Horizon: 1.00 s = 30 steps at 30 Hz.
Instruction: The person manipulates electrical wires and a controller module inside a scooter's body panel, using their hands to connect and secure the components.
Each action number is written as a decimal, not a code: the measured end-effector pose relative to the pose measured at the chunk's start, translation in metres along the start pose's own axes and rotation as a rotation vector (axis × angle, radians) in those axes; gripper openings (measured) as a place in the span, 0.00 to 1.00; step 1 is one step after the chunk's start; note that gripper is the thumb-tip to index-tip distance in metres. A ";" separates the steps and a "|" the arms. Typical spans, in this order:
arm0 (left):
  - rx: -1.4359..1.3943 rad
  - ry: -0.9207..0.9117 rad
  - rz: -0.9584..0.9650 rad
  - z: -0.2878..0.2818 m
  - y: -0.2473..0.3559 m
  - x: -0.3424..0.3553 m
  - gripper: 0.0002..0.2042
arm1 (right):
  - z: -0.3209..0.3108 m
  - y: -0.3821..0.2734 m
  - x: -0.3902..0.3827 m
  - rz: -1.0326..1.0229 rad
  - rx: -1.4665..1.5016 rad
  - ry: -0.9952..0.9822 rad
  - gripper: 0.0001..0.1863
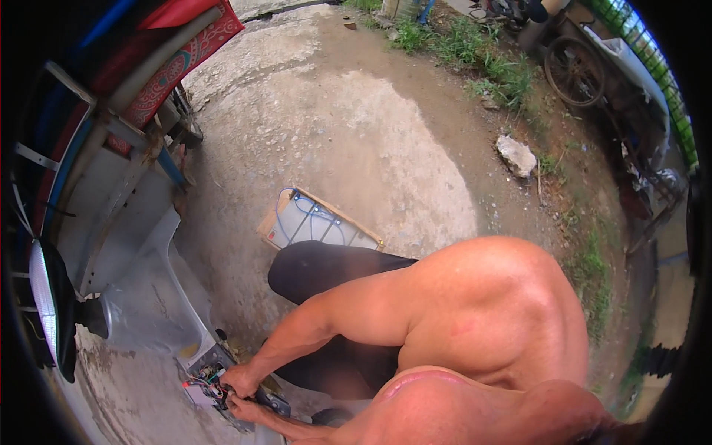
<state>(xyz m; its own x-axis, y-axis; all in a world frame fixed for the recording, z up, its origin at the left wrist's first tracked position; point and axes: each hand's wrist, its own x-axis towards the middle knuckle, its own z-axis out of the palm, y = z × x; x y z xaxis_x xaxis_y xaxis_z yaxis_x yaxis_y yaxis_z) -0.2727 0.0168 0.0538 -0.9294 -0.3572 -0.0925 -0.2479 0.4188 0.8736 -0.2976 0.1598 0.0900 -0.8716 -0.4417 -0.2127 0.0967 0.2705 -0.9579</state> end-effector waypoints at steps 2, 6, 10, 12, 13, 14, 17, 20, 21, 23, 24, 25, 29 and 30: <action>0.008 0.033 -0.003 -0.004 -0.005 0.001 0.16 | 0.011 0.004 0.009 0.032 -0.005 -0.083 0.20; 0.014 0.032 0.017 0.009 -0.004 0.004 0.16 | 0.021 0.031 0.024 -0.111 -0.189 0.086 0.18; 0.015 0.058 -0.001 0.009 -0.013 0.005 0.16 | 0.018 0.022 0.012 -0.114 -0.230 0.163 0.20; 0.011 0.063 0.003 0.012 -0.013 0.007 0.16 | 0.010 0.020 0.015 -0.041 -0.200 0.115 0.21; 0.013 0.102 -0.007 0.002 -0.019 0.009 0.16 | 0.012 0.014 0.016 -0.037 -0.203 0.101 0.21; 0.021 0.147 -0.024 -0.007 -0.025 0.012 0.17 | 0.017 0.006 0.016 -0.038 -0.203 0.066 0.22; -0.176 0.436 -0.126 -0.027 -0.045 0.022 0.14 | 0.037 0.006 0.025 -0.014 -0.145 -0.046 0.22; -0.467 0.355 -0.199 0.026 -0.035 0.053 0.11 | 0.010 0.051 -0.006 -0.092 -0.123 0.102 0.21; -0.441 0.310 -0.111 0.019 -0.046 0.058 0.13 | 0.014 0.045 -0.004 -0.077 -0.026 0.123 0.23; -0.693 0.339 -0.127 0.022 -0.028 0.052 0.08 | 0.007 0.049 0.006 -0.138 0.050 0.103 0.24; -0.622 0.385 -0.133 0.020 -0.024 0.054 0.08 | 0.007 0.054 0.015 -0.160 0.111 0.062 0.24; -0.623 0.381 -0.148 0.017 -0.022 0.051 0.08 | 0.009 0.056 0.020 -0.092 0.299 -0.043 0.22; -0.603 0.416 -0.169 -0.007 -0.030 0.040 0.10 | 0.001 0.043 0.008 -0.020 0.460 -0.097 0.18; -0.607 0.427 -0.178 -0.007 -0.027 0.040 0.10 | -0.010 0.046 0.008 -0.035 0.380 -0.048 0.19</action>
<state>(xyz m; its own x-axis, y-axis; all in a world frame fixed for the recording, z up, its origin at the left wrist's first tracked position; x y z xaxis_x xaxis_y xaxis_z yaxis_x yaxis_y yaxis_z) -0.3012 -0.0144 0.0297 -0.6725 -0.7201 -0.1711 -0.0751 -0.1636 0.9837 -0.3048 0.1771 0.0465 -0.8548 -0.4873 -0.1785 0.2460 -0.0776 -0.9661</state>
